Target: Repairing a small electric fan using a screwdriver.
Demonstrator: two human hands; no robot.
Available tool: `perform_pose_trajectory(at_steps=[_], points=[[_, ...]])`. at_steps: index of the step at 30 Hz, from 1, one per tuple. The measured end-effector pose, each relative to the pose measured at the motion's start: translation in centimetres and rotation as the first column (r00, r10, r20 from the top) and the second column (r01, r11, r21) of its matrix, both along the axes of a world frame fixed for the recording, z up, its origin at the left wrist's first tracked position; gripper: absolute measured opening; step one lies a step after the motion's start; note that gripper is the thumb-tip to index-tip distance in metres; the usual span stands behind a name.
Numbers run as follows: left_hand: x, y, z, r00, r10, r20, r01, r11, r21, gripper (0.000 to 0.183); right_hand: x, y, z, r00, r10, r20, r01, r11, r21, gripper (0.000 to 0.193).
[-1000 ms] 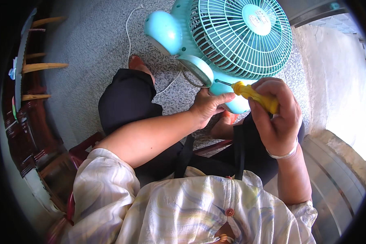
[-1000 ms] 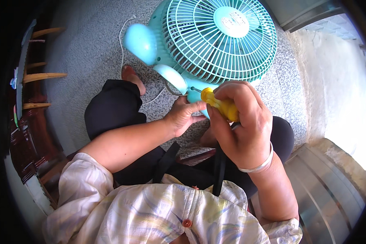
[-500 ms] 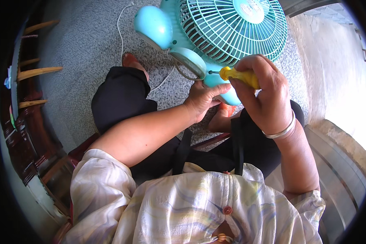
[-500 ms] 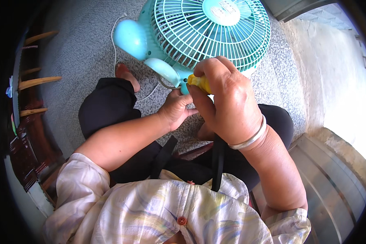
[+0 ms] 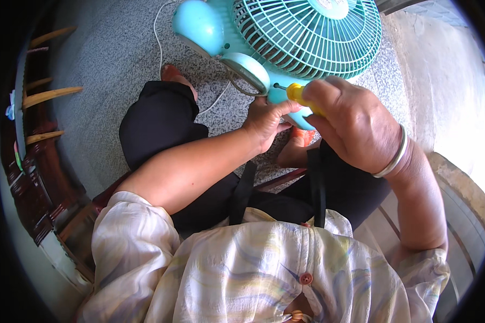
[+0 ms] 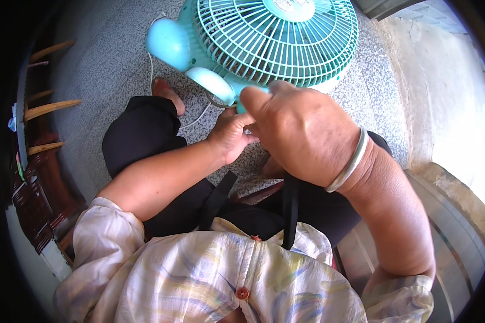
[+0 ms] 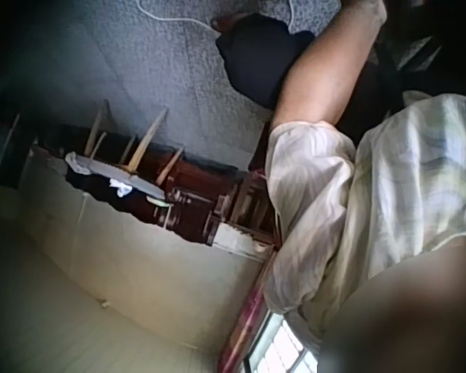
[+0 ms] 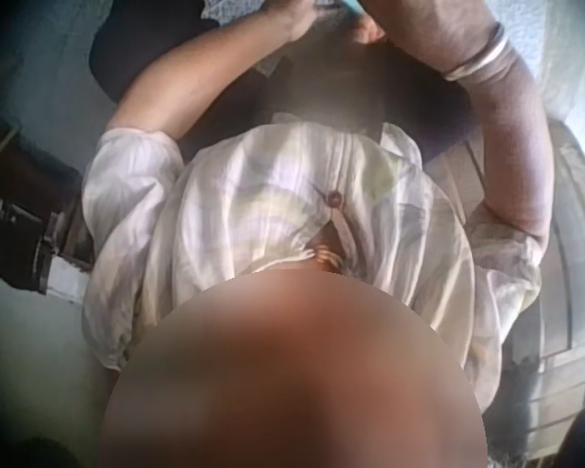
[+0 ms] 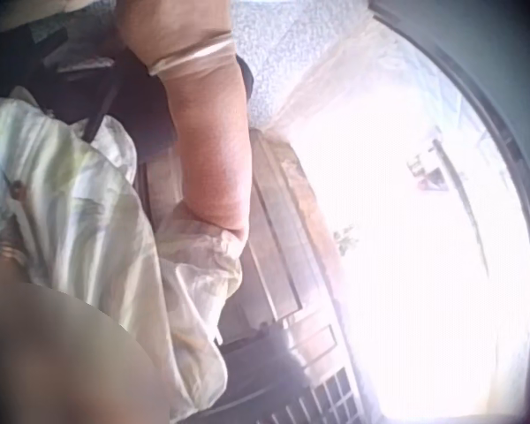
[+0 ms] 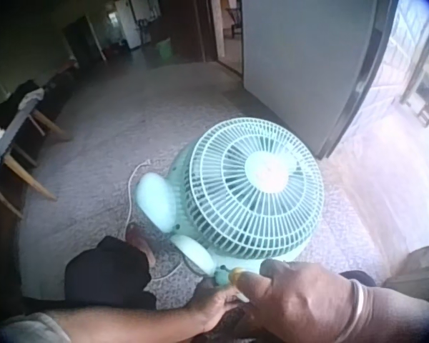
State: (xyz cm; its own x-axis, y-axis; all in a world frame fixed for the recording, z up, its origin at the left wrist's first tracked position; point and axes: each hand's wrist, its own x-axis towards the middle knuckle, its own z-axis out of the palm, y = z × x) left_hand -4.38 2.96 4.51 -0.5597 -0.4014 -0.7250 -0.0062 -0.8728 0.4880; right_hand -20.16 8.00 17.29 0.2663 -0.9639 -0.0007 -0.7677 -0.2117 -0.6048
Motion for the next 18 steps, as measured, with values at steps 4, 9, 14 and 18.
perform_pose_trajectory(at_steps=[4, 9, 14, 18], points=[[0.3, -0.2, -1.0, 0.994, 0.010, -0.105, -0.006, 0.999, 0.037, 0.049, -0.7, -0.1, -0.4, 0.988, 0.151, -0.035, -0.151, 0.989, 0.003, 0.027], [-0.2, 0.3, -0.1, 1.000, 0.018, -0.025, -0.019, 0.999, -0.037, 0.049, 0.1, -0.4, -0.5, 0.943, -0.222, 0.249, 0.187, 0.970, 0.156, 0.023], [0.0, -0.1, -0.3, 1.000, 0.020, -0.012, -0.020, 1.000, -0.004, 0.048, 0.3, -1.1, 0.0, 0.997, 0.041, -0.066, -0.036, 0.996, 0.081, 0.025], [0.1, 0.1, -0.8, 0.999, 0.035, -0.040, -0.036, 0.999, -0.032, 0.045, -0.7, -2.2, 0.0, 0.934, 0.278, -0.227, -0.284, 0.959, 0.006, 0.033]])
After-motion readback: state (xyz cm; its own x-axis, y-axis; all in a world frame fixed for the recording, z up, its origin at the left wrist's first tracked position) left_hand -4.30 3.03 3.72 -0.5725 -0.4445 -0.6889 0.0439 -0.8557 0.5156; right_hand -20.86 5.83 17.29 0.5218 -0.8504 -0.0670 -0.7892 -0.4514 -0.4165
